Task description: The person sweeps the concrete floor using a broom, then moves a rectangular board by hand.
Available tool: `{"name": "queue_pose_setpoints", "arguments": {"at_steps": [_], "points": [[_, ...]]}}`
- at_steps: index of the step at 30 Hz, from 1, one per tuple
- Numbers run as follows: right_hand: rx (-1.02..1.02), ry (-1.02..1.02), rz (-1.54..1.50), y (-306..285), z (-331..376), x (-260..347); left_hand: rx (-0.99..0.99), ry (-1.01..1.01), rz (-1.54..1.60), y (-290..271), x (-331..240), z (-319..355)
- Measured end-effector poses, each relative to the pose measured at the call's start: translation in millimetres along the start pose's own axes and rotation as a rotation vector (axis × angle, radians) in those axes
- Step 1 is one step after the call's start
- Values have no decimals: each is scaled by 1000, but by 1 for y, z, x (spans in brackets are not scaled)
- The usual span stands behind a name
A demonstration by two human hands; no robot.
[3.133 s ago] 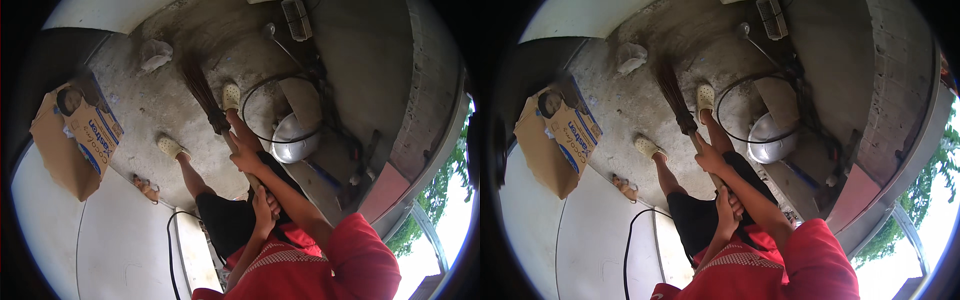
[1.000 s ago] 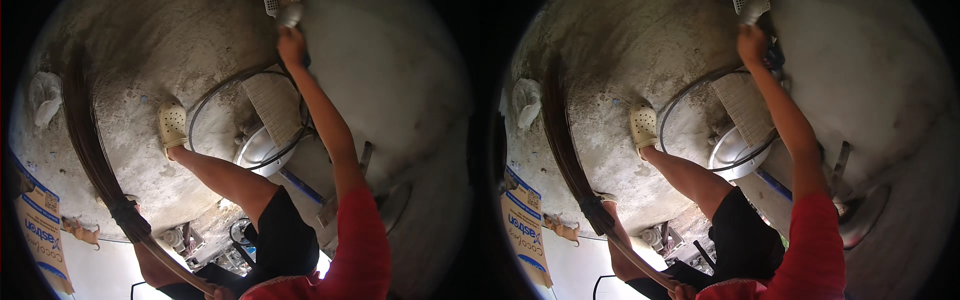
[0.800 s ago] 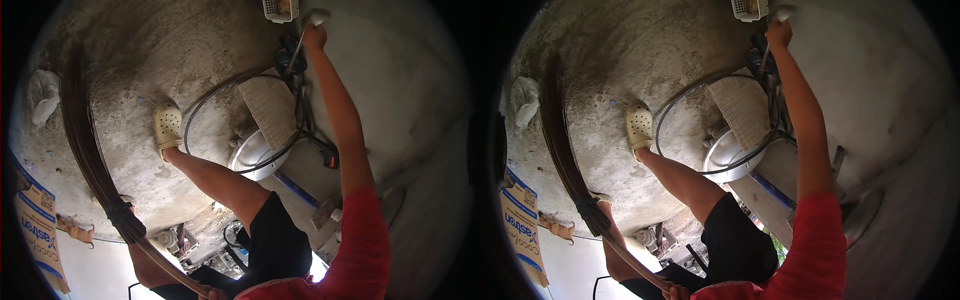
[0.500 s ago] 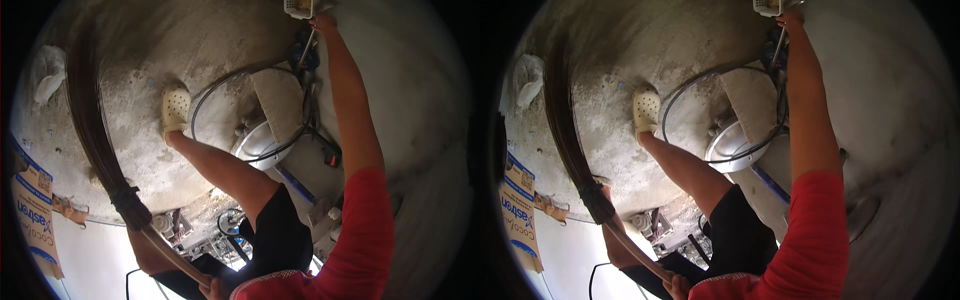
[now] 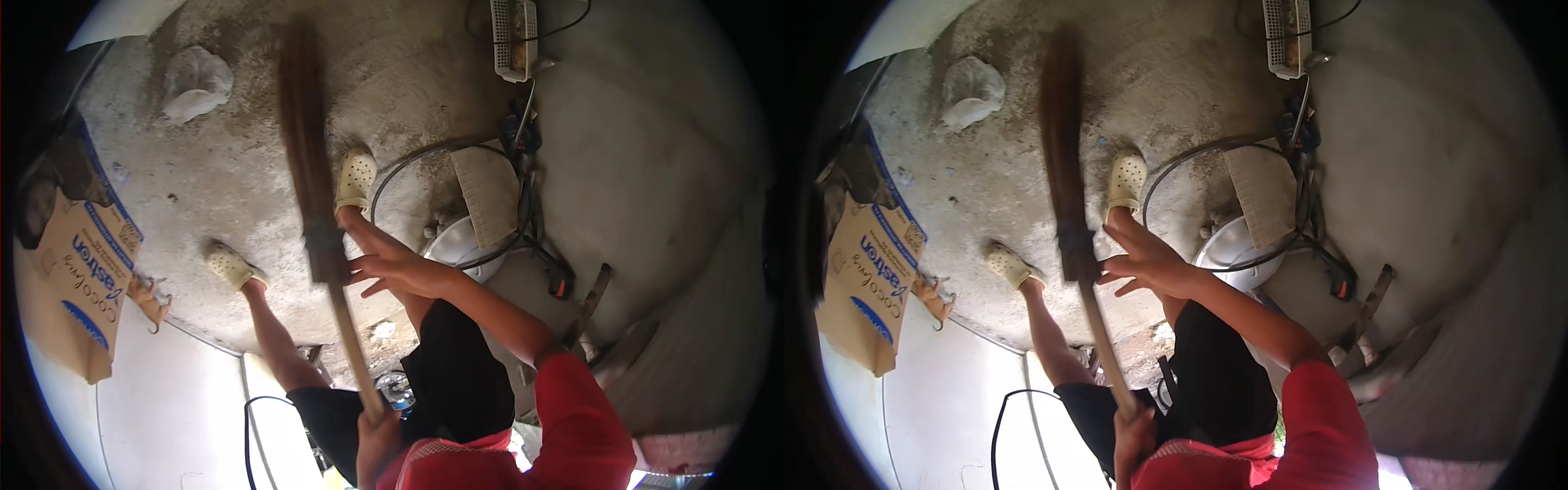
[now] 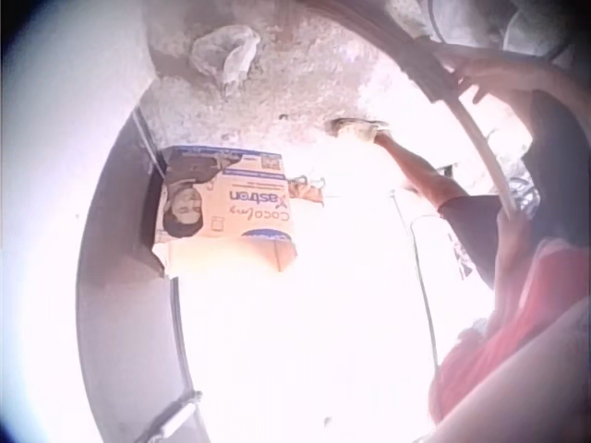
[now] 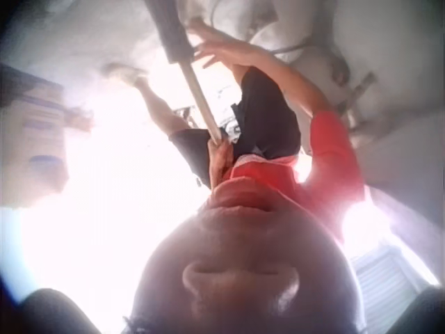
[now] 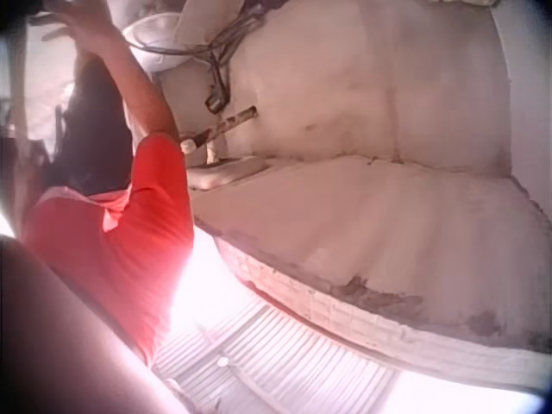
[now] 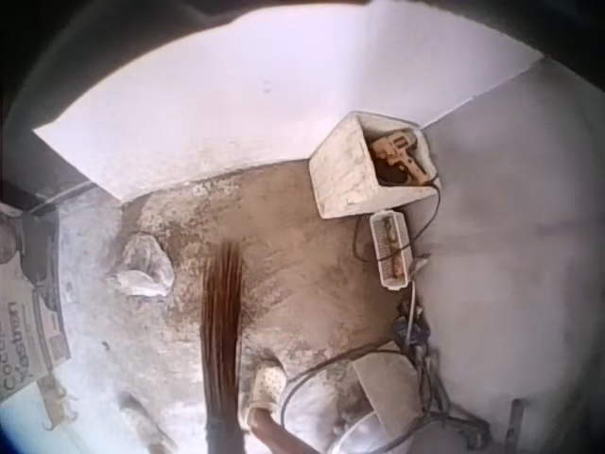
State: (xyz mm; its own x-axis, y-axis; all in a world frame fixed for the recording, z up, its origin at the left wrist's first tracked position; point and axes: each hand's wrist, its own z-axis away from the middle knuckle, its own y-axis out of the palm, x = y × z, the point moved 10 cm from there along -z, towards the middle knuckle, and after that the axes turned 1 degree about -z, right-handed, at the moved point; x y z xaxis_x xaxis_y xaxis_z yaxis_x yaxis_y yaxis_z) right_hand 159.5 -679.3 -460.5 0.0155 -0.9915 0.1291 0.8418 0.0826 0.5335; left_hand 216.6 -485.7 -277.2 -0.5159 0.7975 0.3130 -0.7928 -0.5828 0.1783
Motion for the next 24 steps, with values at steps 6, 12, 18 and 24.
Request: {"name": "queue_pose_setpoints", "arguments": {"at_steps": [6, 12, 18, 24], "points": [[-580, -162, 299, 32, 70, 36, 316, -65, 107, 84, 10, -20], [-841, -258, 187, -6, 139, 34, 440, 25, -11, 126, 1, 23], [-1020, -277, 247, -93, 82, 122, 398, 147, -55, 166, -106, -62], [-806, -115, 597, -73, -34, 49, 63, 269, -207, 72, -95, -103]]}}
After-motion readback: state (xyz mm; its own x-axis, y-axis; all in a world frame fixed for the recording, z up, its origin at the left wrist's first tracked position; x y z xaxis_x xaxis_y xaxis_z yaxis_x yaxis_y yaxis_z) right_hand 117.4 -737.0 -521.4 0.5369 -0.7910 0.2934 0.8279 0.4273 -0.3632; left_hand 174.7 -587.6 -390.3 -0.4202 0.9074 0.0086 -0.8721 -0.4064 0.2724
